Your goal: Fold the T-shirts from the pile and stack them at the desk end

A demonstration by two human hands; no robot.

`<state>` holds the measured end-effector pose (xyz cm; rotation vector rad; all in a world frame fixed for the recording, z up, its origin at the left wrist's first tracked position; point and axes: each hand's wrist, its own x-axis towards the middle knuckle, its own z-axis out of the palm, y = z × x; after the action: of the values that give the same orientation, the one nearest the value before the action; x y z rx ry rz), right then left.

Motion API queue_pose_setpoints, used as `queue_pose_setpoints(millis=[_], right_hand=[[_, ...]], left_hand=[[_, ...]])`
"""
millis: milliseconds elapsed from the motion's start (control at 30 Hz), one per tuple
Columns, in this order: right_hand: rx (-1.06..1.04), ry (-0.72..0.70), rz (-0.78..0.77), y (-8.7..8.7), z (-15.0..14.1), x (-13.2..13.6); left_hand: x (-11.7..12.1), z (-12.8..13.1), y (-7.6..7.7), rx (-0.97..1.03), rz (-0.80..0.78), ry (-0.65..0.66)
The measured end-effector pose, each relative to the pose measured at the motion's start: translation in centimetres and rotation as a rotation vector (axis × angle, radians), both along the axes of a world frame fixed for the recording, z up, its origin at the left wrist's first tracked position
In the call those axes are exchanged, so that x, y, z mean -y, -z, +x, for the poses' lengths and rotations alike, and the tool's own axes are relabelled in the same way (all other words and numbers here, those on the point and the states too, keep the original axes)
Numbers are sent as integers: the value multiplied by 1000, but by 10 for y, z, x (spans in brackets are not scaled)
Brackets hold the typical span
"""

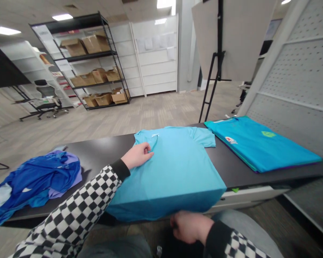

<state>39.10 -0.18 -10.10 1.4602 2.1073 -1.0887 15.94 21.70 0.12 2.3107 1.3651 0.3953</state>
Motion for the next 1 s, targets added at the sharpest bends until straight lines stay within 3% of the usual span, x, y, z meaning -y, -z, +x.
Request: queue_pose_setpoints(millis=[100,167,333,433,533,667,733,833,1000], right_hand=[[-4,14,-4,-1,1,-1],[-11,27,3,-1,2,-1],[-53,36,14,1,4,0],[-86,30,58,6,8,2],[-131,32,100,11,12,4],[-165,-7,116,15,17,6],[-157,-32,114,17,17,7],[-136,-68,110,20,14,9],[-122,-122,153,27,5,18]], left_hand=[[19,-4,-11,127,-166,209],[30,-13,-18,170,-186,238],[54,-56,-25,94,1,-30],[87,-89,-19,1,134,-209],[143,-118,0,-14,120,-353],[224,-142,43,160,118,-659],[249,-148,64,244,129,-802],[256,-151,84,277,63,-842],[234,-146,97,411,-36,-705]])
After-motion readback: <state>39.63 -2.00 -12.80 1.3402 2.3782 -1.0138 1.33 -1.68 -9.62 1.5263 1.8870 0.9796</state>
